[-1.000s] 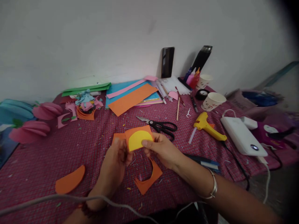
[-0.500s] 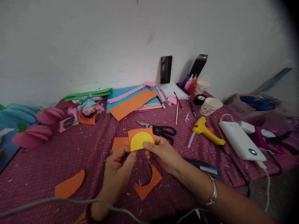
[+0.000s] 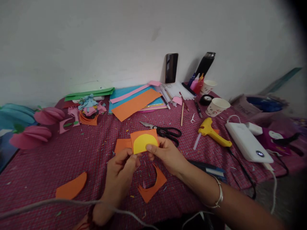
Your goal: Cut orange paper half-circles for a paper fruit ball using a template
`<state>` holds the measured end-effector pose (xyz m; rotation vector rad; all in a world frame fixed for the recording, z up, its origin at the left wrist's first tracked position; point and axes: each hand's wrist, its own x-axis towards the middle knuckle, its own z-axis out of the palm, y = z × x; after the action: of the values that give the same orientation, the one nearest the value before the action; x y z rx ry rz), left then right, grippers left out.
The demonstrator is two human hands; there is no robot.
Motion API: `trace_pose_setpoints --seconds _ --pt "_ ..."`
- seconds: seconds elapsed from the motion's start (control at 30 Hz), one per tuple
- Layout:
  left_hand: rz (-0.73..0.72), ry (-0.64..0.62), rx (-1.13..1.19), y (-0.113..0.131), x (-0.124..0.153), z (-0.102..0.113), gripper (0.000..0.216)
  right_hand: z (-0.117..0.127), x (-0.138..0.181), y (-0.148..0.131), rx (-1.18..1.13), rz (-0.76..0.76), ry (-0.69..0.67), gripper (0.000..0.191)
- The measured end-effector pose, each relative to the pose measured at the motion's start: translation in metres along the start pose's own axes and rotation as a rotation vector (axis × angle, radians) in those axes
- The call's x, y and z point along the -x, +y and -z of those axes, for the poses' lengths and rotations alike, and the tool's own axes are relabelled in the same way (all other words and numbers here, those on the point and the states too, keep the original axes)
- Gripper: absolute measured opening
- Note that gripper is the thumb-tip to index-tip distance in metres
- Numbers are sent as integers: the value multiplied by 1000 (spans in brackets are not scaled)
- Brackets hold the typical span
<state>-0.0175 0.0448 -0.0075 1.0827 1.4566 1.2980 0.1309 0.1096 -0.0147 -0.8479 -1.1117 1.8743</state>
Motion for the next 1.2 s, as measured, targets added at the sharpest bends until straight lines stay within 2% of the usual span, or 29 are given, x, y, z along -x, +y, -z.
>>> trace_pose_setpoints --seconds 0.2,0.3,0.43,0.53,0.67,0.87,1.2 --pt "71 -60 151 -2 -3 1 25 -1 1 -2 18 17 0 29" --pt "44 36 199 2 -7 -2 13 -2 1 -4 31 9 -10 30" --pt "-73 170 186 12 -10 -6 28 -2 2 -4 34 13 -7 30" --pt "-117 114 133 15 -10 -1 18 -1 2 -3 18 5 -14 30" --pt "-44 -4 131 12 -11 8 4 -1 2 -3 -7 -20 -26 30" --pt "-6 -65 214 14 -11 12 7 -2 2 -3 -20 -39 -39 32" --pt "-73 2 52 17 -12 8 8 -1 2 -2 -11 -36 -31 28"
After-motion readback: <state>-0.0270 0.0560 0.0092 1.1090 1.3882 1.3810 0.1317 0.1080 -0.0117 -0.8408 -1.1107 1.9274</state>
